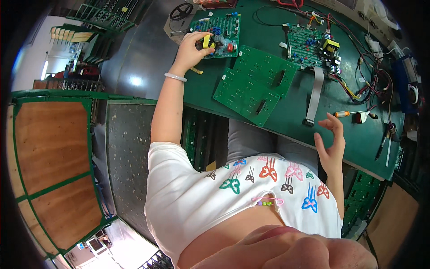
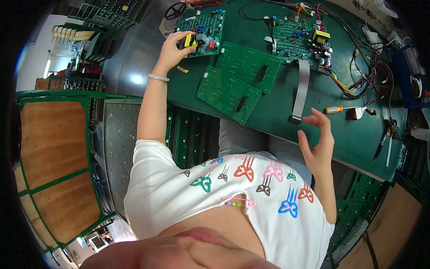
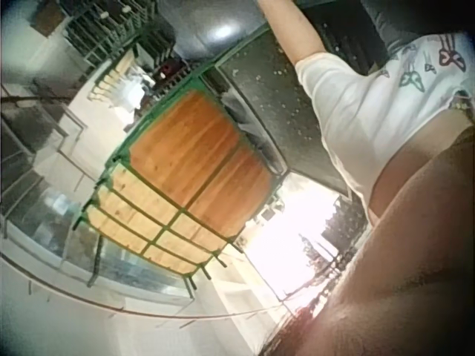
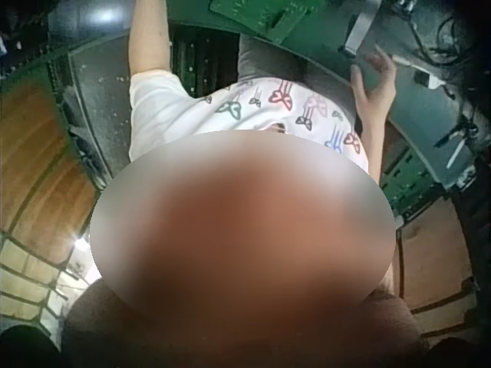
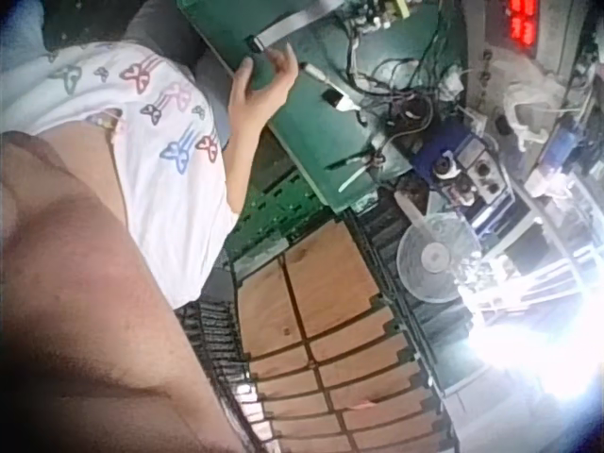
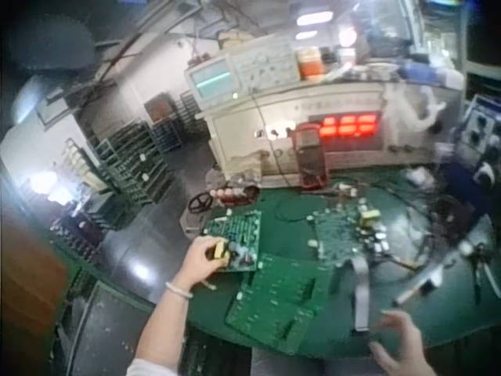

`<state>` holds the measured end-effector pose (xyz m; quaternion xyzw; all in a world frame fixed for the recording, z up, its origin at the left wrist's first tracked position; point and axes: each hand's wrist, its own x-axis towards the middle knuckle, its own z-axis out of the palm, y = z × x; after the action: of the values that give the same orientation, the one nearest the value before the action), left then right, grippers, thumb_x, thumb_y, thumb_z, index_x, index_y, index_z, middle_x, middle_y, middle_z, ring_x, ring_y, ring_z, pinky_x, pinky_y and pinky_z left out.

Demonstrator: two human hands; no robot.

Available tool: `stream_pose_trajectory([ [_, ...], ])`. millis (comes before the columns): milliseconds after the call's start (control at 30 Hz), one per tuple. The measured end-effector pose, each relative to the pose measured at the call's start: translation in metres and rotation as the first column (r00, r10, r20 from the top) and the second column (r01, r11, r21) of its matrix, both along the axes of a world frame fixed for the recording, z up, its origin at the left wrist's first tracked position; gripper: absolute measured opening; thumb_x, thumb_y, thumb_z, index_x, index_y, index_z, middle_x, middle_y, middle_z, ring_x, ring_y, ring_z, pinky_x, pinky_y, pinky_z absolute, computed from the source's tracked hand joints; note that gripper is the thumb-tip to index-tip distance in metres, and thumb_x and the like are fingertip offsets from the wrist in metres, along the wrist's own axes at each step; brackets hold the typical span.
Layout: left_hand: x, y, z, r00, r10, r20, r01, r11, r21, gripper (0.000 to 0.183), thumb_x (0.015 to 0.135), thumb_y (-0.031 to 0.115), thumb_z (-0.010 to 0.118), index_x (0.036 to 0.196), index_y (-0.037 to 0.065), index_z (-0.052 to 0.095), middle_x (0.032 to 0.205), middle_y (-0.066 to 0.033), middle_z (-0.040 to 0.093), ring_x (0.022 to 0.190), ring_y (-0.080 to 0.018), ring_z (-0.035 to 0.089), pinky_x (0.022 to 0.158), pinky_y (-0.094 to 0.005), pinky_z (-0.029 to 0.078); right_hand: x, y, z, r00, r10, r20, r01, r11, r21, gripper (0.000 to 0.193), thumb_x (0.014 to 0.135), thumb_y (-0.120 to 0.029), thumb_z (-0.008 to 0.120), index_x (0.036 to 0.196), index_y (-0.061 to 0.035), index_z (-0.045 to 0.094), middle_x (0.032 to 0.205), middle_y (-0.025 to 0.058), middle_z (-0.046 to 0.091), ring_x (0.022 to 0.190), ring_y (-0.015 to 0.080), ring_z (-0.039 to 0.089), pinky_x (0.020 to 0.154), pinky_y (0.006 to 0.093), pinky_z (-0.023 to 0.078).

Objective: The person sits at a workbench and writes on a yellow notepad with a pen. They then pick up a roll of white tape, tear off a piece, and apply it to a green circuit board. The person places the labeled board into a green storage bin and picks up another board to inspect.

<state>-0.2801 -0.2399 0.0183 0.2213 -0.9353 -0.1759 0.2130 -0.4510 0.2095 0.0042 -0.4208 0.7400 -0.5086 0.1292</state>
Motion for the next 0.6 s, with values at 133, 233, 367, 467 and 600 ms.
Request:
stream_pose_trajectory([
  [133, 0.006, -0.012, -0.012, 0.999, 0.011, -0.047, -0.009, 0.999, 0.044, 0.05, 0.067, 0.019, 0.083, 0.114, 0.013, 0.067, 0.108, -0.0072, 0.064, 0.106, -0.0245, 0.057, 0.092, -0.0359, 0.045, 0.002, -0.002, -0.004, 0.999, 0.009, 0.04, -0.009, 1.0, -0.001, 0.055, 0.078, 0.004, 0.066, 0.13, -0.0012, 0.048, 0.101, 0.0125, 0.064, 0.098, 0.0229, 0.061, 0.093, 0.0354, 0.044],
  [233, 0.01, -0.018, -0.015, 0.998, 0.012, -0.068, -0.005, 0.994, 0.108, 0.049, 0.068, 0.02, 0.083, 0.114, 0.014, 0.068, 0.107, -0.0074, 0.064, 0.106, -0.0251, 0.056, 0.092, -0.0365, 0.045, 0.002, -0.006, -0.005, 0.999, 0.022, 0.039, -0.022, 1.0, -0.011, 0.055, 0.078, 0.004, 0.065, 0.129, -0.0014, 0.048, 0.1, 0.0125, 0.064, 0.096, 0.0225, 0.062, 0.093, 0.0352, 0.044],
  [367, 0.014, -0.014, -0.003, 0.995, 0.03, -0.1, -0.016, 0.991, 0.136, 0.048, 0.069, 0.018, 0.083, 0.114, 0.012, 0.068, 0.107, -0.008, 0.065, 0.1, -0.0233, 0.059, 0.091, -0.0342, 0.046, 0.002, -0.007, -0.007, 0.998, 0.036, 0.059, -0.035, 0.999, -0.014, 0.054, 0.078, 0.004, 0.066, 0.129, -0.0014, 0.047, 0.099, 0.0125, 0.064, 0.095, 0.0223, 0.062, 0.092, 0.0352, 0.044],
  [467, 0.022, -0.005, 0.014, 0.977, 0.047, -0.206, 0.004, 0.971, 0.24, 0.046, 0.07, 0.013, 0.081, 0.113, 0.009, 0.068, 0.105, -0.0074, 0.065, 0.095, -0.0195, 0.061, 0.088, -0.0304, 0.047, 0.003, -0.007, -0.008, 0.996, 0.026, 0.081, -0.026, 1.0, -0.005, 0.051, 0.078, 0.003, 0.066, 0.126, -0.0014, 0.05, 0.096, 0.0122, 0.065, 0.094, 0.0224, 0.063, 0.09, 0.0346, 0.045],
  [600, 0.049, 0.019, 0.045, 0.954, 0.156, -0.255, -0.037, 0.909, 0.416, 0.044, 0.07, 0.007, 0.079, 0.112, 0.005, 0.068, 0.101, -0.0068, 0.064, 0.094, -0.0178, 0.061, 0.086, -0.0286, 0.046, 0.003, -0.007, -0.016, 0.994, 0.099, 0.054, -0.1, 0.995, 0.008, 0.038, 0.078, 0.005, 0.065, 0.115, -0.0009, 0.057, 0.091, 0.011, 0.063, 0.085, 0.0208, 0.063, 0.081, 0.0308, 0.048],
])
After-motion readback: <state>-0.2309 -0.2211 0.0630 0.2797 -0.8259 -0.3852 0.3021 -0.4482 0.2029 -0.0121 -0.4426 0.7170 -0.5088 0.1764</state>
